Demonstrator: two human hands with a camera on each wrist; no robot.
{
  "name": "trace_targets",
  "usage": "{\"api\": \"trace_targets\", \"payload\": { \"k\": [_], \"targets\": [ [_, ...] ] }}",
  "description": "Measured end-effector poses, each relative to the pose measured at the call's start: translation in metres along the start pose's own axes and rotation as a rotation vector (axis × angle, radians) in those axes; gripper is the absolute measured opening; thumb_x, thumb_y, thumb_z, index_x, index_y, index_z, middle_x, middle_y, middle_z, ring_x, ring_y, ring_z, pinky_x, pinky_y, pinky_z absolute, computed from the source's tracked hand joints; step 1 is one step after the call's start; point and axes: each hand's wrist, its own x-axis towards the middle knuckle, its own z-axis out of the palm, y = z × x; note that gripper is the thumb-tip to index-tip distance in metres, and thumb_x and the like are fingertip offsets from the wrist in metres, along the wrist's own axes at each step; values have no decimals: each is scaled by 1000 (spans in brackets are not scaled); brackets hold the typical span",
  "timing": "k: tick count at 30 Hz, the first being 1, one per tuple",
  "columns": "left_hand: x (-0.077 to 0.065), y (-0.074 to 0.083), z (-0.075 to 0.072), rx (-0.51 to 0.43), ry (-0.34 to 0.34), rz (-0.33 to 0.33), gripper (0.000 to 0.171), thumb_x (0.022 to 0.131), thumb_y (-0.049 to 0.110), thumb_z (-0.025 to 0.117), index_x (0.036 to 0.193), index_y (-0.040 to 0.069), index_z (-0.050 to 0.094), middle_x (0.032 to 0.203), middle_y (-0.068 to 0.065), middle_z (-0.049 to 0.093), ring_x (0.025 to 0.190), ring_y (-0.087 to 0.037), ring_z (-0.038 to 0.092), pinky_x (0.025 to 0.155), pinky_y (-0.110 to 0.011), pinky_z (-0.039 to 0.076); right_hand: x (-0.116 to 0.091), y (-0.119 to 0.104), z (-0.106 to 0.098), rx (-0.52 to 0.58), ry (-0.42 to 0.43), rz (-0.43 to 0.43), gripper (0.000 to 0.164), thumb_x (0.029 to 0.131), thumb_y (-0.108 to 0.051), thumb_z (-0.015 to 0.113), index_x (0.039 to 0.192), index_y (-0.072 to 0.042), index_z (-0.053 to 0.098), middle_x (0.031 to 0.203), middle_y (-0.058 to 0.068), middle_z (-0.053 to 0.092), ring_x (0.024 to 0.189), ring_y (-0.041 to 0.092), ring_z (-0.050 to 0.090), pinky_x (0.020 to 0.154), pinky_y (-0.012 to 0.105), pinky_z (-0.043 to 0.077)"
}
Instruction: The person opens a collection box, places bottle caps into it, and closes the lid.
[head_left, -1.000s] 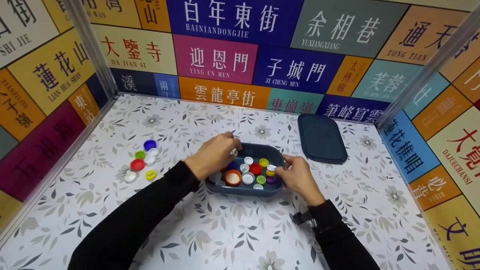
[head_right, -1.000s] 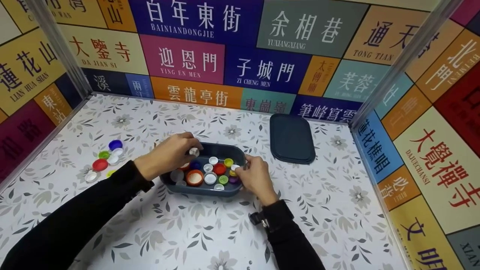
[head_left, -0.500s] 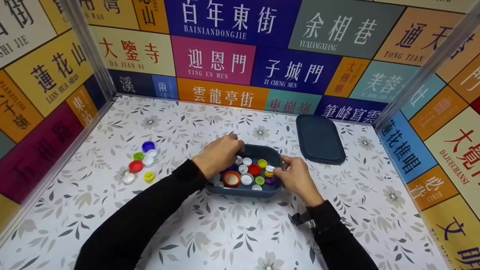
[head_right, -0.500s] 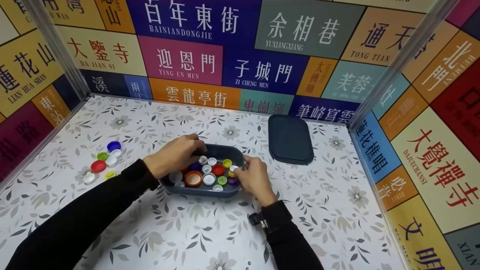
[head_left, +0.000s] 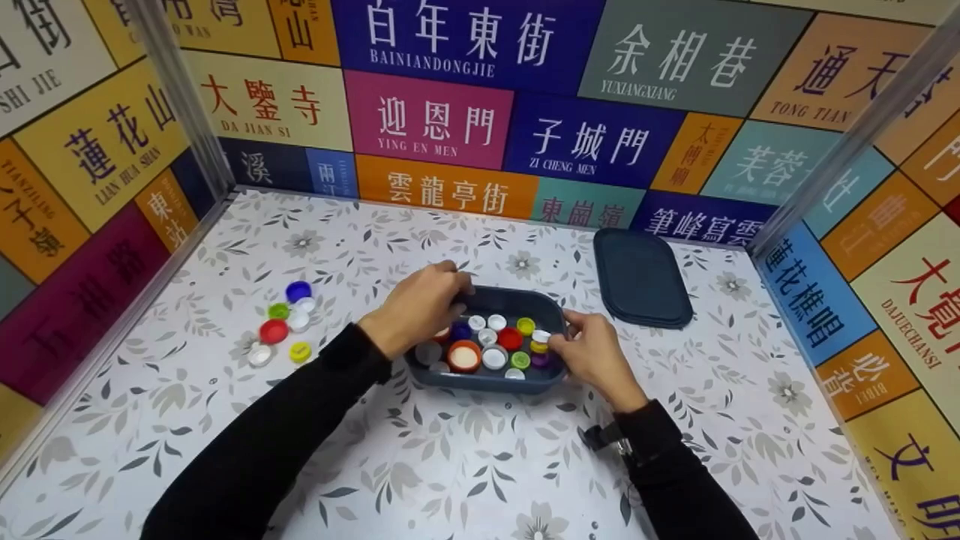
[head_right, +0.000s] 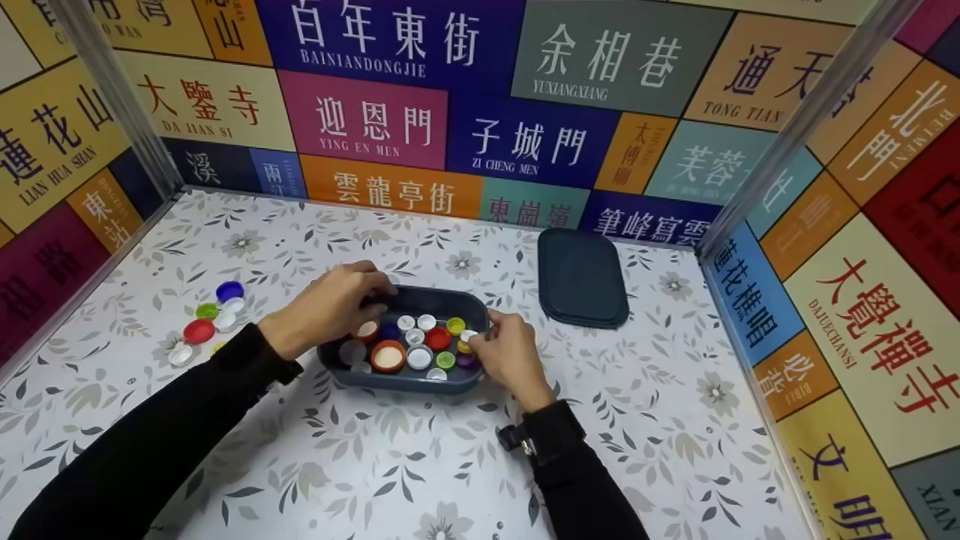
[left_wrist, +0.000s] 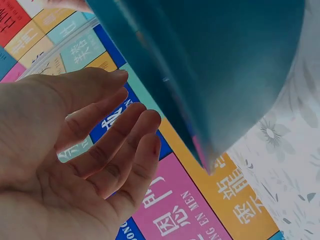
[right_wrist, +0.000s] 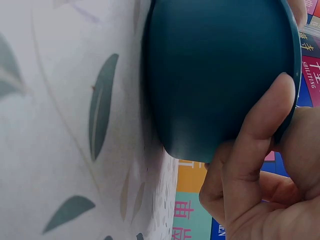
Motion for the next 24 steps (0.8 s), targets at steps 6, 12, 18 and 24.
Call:
{"api": "trace_targets", "payload": {
  "k": [6, 12, 18, 24],
  "targets": [
    [-15, -9, -7, -52, 42, -27, 22, 102, 6, 85, 124, 2, 85, 120, -21, 79, 110, -39, 81, 99, -53, 70, 1, 0, 0, -11, 11, -3, 59, 93, -6, 73, 152, 5, 73, 86, 3, 59, 60, 9, 57, 48, 21, 47],
    [-30, -23, -17, -73, 101, -120, 25, 103, 10, 85, 127, 4, 86, 121, -20, 79, 110, -37, 79, 99, -53, 69, 0, 0, 0, -5, 7, -12, 58, 93, -5, 73, 150, 6, 74, 85, 2, 58, 58, 8, 57, 46, 21, 46],
    [-42, -47, -19, -83, 165, -203, 27, 104, 12, 84, 129, 3, 85, 124, -21, 80, 113, -40, 80, 98, -54, 69, 0, 0, 0, -3, 8, -15, 58, 92, -5, 74, 150, 4, 75, 85, 2, 59, 56, 7, 56, 46, 20, 46],
    [-55, -75, -19, -66, 209, -276, 28, 105, 12, 82, 131, 2, 84, 127, -23, 79, 111, -42, 78, 96, -57, 67, 1, 1, -1, -31, 20, -27, 61, 91, -6, 75, 151, 5, 73, 83, 0, 59, 64, 8, 48, 56, 20, 37]
  ]
}}
